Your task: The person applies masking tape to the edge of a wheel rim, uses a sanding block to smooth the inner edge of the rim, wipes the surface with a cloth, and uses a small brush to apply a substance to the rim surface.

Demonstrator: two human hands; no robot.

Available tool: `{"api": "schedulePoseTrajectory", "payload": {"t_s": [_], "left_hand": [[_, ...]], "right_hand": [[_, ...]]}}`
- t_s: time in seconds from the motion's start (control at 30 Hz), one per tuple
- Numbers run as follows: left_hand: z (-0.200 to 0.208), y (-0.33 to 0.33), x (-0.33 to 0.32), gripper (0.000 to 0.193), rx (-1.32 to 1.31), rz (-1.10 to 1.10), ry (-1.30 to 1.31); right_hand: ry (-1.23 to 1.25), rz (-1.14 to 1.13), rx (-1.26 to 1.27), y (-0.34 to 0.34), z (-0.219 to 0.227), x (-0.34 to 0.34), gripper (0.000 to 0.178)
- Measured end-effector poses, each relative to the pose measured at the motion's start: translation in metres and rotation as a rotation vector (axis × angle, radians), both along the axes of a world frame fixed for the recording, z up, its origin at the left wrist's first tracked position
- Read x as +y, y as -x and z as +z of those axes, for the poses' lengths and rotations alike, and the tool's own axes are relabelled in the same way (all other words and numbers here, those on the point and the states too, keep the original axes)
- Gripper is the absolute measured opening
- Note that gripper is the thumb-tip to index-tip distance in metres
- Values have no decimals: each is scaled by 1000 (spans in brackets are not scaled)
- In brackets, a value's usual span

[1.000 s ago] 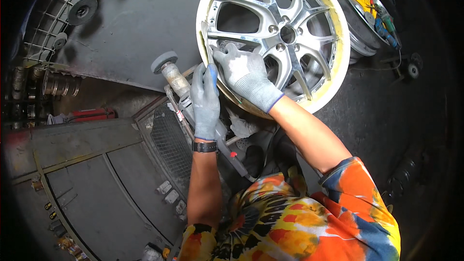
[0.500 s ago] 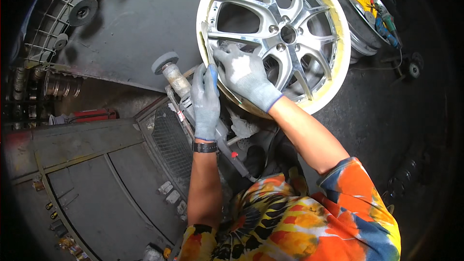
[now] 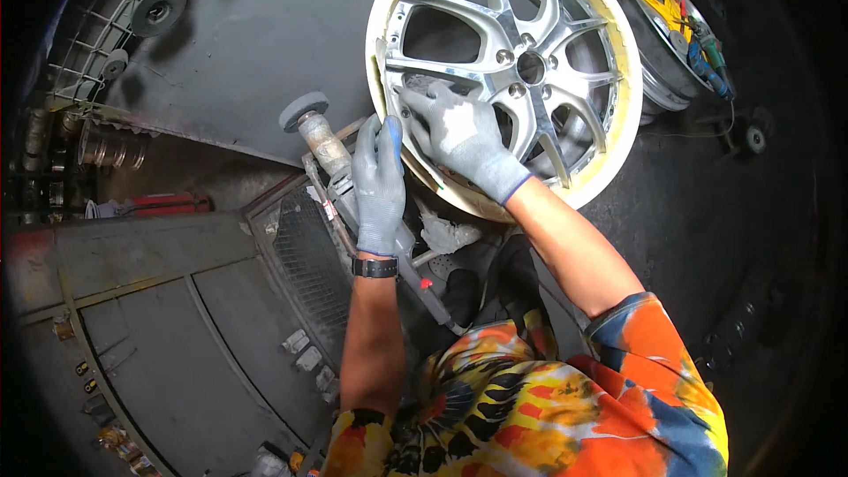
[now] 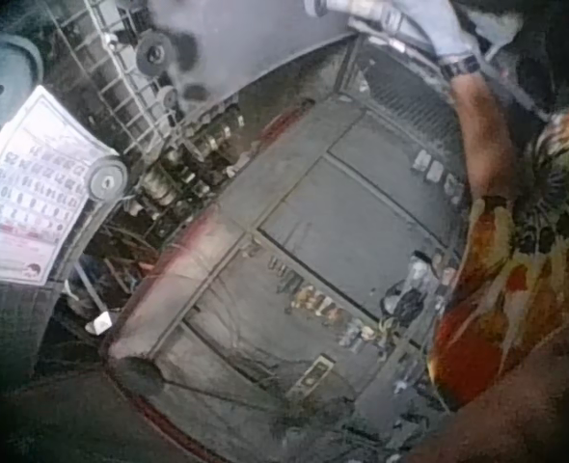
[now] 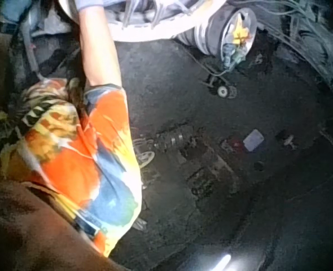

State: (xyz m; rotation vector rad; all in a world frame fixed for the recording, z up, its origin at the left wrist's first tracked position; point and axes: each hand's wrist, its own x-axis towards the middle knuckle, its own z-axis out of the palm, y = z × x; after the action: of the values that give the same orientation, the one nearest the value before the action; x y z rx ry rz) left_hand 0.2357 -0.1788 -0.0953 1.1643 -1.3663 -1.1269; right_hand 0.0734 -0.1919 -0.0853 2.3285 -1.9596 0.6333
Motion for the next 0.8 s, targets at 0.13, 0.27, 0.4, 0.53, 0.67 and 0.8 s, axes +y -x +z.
{"api": "schedulePoseTrajectory", "payload": {"t_s": [0.13, 0.27, 0.4, 0.53, 0.67, 0.8], "left_hand": [[-3, -2, 1, 46, -2, -8, -27], [3, 2, 4, 46, -40, 4, 0], [3, 3, 5, 47, -6, -1, -42], [3, 4, 4, 48, -10, -4, -26], [0, -1, 2, 48, -11, -16, -16], [2, -2, 2, 44, 9, -7, -21]], "right_hand": [[-193, -8, -106, -1, 24, -10, 41], [109, 40, -65, 2, -2, -6, 40], [13, 43, -110, 6, 7, -11, 38], [132, 36, -70, 5, 3, -6, 35], [-50, -6, -117, 3, 20, -14, 41], [-25, 9, 20, -1, 5, -6, 47]]}}
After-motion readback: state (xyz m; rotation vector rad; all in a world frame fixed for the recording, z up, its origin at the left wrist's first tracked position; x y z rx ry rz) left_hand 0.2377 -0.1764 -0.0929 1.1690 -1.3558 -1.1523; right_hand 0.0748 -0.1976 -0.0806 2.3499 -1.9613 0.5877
